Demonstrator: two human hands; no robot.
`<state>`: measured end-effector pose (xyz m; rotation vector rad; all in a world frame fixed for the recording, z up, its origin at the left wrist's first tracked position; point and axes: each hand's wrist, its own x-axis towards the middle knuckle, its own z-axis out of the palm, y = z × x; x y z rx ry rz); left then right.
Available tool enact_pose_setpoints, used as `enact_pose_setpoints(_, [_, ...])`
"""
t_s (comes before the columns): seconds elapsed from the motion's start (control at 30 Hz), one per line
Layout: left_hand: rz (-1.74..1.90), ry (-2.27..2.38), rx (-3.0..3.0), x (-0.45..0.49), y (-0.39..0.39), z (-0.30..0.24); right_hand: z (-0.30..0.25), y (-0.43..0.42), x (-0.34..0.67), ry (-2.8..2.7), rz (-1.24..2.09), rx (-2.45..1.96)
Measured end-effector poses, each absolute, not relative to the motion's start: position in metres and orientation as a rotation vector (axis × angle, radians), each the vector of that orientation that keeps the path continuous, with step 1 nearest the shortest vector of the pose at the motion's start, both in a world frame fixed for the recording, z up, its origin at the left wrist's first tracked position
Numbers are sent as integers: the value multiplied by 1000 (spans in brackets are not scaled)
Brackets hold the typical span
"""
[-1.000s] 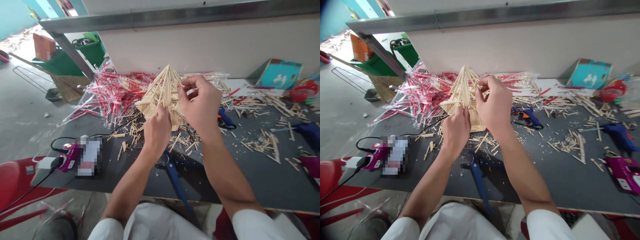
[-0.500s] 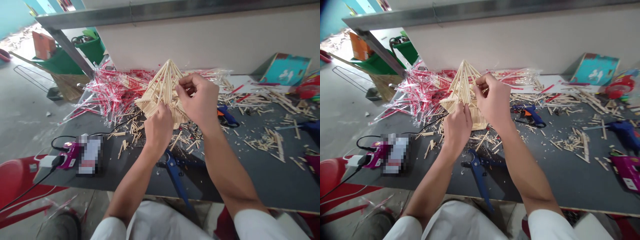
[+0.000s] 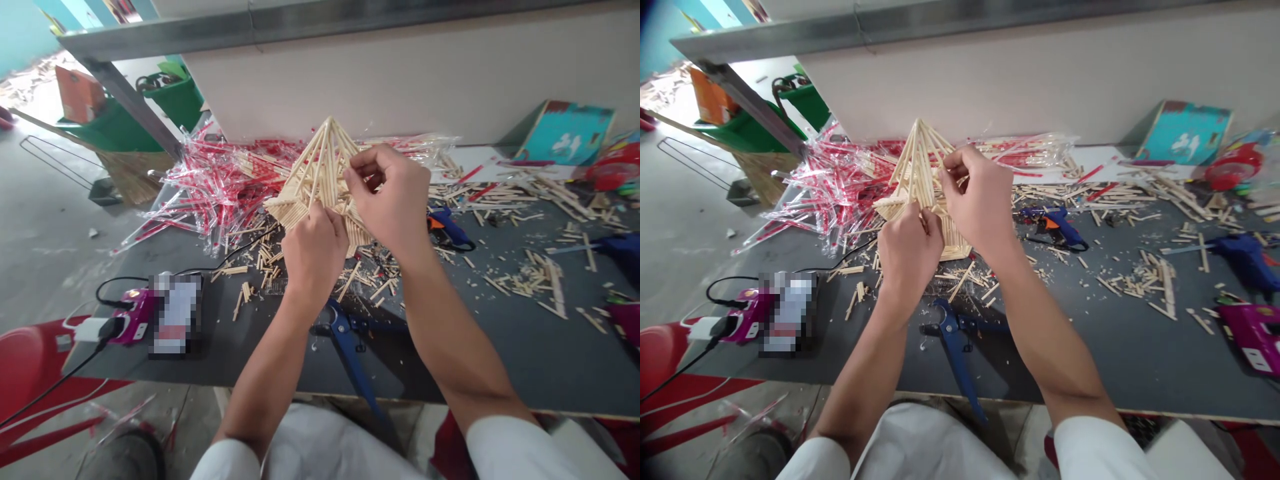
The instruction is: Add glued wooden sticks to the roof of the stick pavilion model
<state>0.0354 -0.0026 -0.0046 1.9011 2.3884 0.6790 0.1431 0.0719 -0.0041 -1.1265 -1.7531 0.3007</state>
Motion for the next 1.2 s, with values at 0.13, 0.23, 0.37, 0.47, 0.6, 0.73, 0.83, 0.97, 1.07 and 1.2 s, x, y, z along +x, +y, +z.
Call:
enact_pose_setpoints(0.13, [659,2396,1903,36,-2,-4,-4,72,143,-1755,302,-1142])
enact_pose_setpoints(0.23, [642,2394,1898,37,-2,-3,-4,72,143,-1763,280,-1141])
enact_pose_setpoints(0.37, [639,2454,1893,40,-3,-2,-4,72,142,-1751,258,-1095])
enact_pose_setpoints(0.47, [621,2477,1909,42,-3,-1,-4,73,142,-1747,263,-1067])
enact_pose_setpoints(0.6, [608,2475,1905,42,-3,1,-5,73,142,-1743,274,-1034])
enact_pose_setpoints(0.73, [608,2482,1906,42,-2,2,-6,74,142,-1737,272,-1025])
enact_pose_setpoints(0.83, [618,2499,1907,43,-2,1,-7,75,141,-1736,262,-1013])
enact_pose_setpoints(0.97, [602,2516,1897,42,-2,2,-9,75,141,-1736,248,-994])
enact_pose_setpoints(1.07, [594,2495,1902,41,-2,3,-8,75,141,-1739,239,-983])
enact_pose_setpoints(1.2, [572,2430,1905,39,-3,4,-8,75,141,-1736,249,-995])
